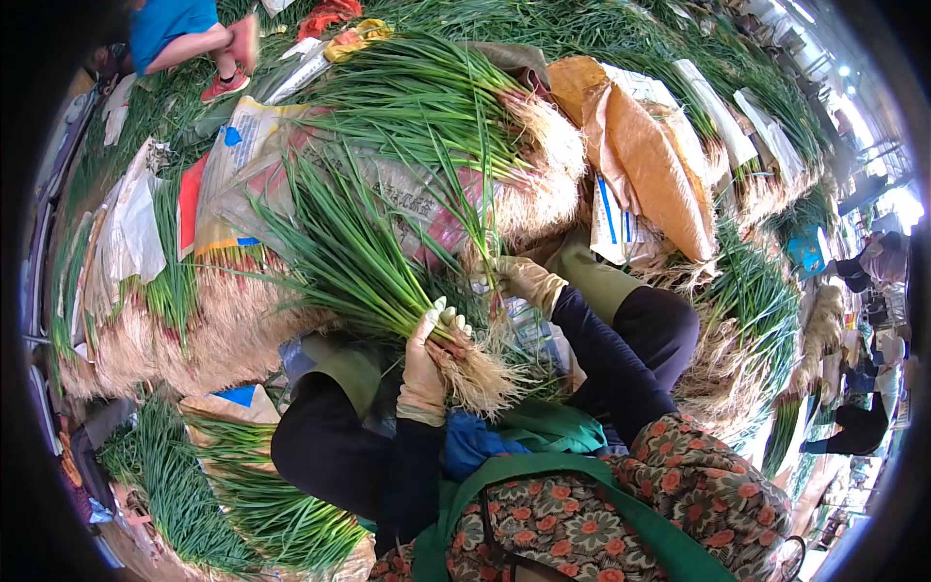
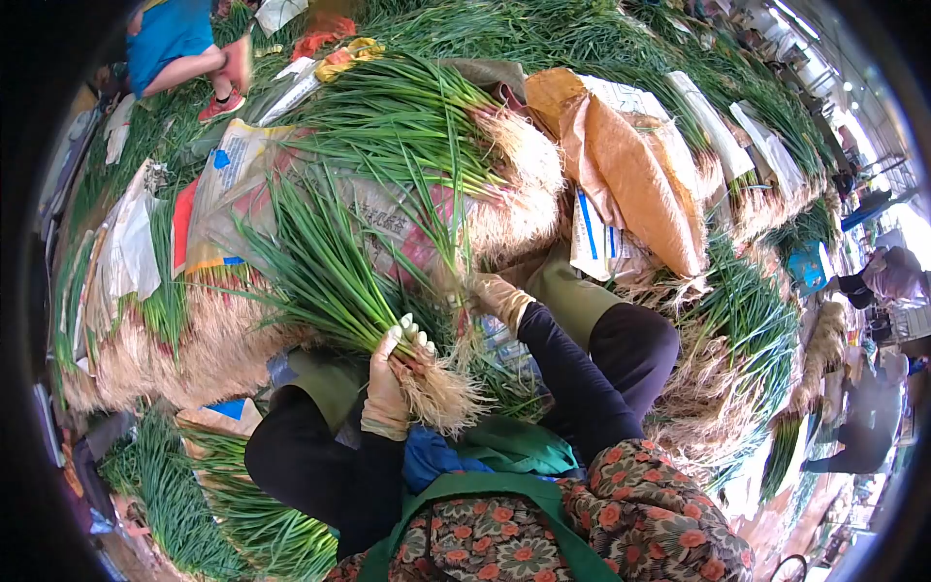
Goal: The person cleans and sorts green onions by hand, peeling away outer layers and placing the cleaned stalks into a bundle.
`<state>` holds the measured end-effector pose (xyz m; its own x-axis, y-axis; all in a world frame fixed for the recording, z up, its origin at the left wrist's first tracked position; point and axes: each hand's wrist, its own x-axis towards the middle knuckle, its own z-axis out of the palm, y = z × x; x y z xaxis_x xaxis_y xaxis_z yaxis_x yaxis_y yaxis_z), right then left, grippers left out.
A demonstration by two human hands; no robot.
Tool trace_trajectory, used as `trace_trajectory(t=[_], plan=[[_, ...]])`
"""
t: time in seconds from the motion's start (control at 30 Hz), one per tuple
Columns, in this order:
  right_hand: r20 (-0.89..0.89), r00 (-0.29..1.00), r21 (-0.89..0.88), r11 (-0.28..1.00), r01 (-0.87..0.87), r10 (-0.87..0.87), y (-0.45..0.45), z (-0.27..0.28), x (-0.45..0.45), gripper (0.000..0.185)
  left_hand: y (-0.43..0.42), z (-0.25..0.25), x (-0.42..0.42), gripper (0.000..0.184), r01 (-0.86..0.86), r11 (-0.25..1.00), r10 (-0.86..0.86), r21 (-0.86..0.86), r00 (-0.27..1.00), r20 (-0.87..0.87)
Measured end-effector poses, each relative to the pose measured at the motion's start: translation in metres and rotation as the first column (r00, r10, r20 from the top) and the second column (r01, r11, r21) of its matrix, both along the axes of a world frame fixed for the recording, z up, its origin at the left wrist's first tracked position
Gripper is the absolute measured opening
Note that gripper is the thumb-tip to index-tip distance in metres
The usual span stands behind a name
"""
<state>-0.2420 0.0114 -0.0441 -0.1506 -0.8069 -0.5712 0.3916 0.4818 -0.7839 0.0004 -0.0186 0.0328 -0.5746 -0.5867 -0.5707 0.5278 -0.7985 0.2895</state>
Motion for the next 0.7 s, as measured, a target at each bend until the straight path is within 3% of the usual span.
trace_trajectory(t=[0.07,0.17,0.2,0.23,0.3,0.33,0.4,0.47,0.5,0.53,0.57,0.63,0.7], plan=[[0.164,0.986,-0.098,0.994,0.055,-0.039,0.0,-0.014,-0.002,0.022,0.0,0.001,-0.001,0.034,0.037,0.999,-0.037,0.002,0.999,0.0],[0.238,0.971,-0.065,0.997,0.035,-0.018,0.0,-0.004,0.008,0.02,0.001,0.001,-0.004,0.037,0.157,0.981,-0.155,-0.116,0.988,0.02],[0.021,0.997,-0.032,0.996,-0.078,0.079,-0.004,0.034,0.023,0.024,-0.002,-0.012,0.004,0.039,0.275,0.942,-0.277,-0.191,0.961,0.015],[-0.074,0.975,-0.103,0.971,-0.217,0.21,-0.006,0.04,0.028,0.032,-0.001,-0.009,0.003,0.039,0.299,0.935,-0.3,-0.191,0.954,0.028],[-0.382,0.855,-0.06,0.914,-0.4,0.35,-0.015,0.037,0.038,0.04,0.004,-0.011,0.0,0.038,0.282,0.953,-0.284,-0.113,0.959,-0.001],[-0.621,0.744,-0.094,0.918,-0.385,0.248,-0.016,0.019,0.05,0.042,0.005,-0.014,0.0,0.033,0.311,0.947,-0.311,-0.083,0.95,0.009],[-0.756,0.625,-0.11,0.905,-0.412,0.193,-0.022,0.017,0.056,0.037,0.009,-0.018,-0.001,0.028,0.237,0.97,-0.238,-0.06,0.971,-0.014],[-0.817,0.56,-0.059,0.946,-0.319,0.138,-0.026,0.024,0.044,0.034,0.008,-0.017,-0.001,0.022,0.17,0.985,-0.17,-0.002,0.984,-0.052],[-0.789,0.599,-0.007,0.973,-0.233,0.138,-0.024,0.022,0.03,0.034,0.009,-0.014,-0.002,0.023,0.148,0.989,-0.149,-0.021,0.986,-0.073],[-0.854,0.273,0.37,0.885,-0.283,0.443,-0.018,0.041,0.027,0.033,0.01,-0.01,-0.004,0.023,0.123,0.992,-0.126,-0.041,0.987,-0.095],[-0.749,-0.099,0.62,0.64,-0.455,0.655,-0.001,-0.046,-0.001,0.033,0.009,-0.008,-0.005,0.024,0.098,0.993,-0.105,-0.06,0.987,-0.118],[-0.664,-0.204,0.668,0.447,-0.595,0.719,0.036,-0.024,0.003,0.033,0.008,-0.01,-0.006,0.028,0.142,0.987,-0.151,-0.069,0.978,-0.143],[-0.607,0.447,0.424,0.743,-0.518,0.657,0.033,0.002,0.014,0.035,0.008,-0.008,-0.009,0.03,0.171,0.983,-0.178,-0.068,0.978,-0.107]])
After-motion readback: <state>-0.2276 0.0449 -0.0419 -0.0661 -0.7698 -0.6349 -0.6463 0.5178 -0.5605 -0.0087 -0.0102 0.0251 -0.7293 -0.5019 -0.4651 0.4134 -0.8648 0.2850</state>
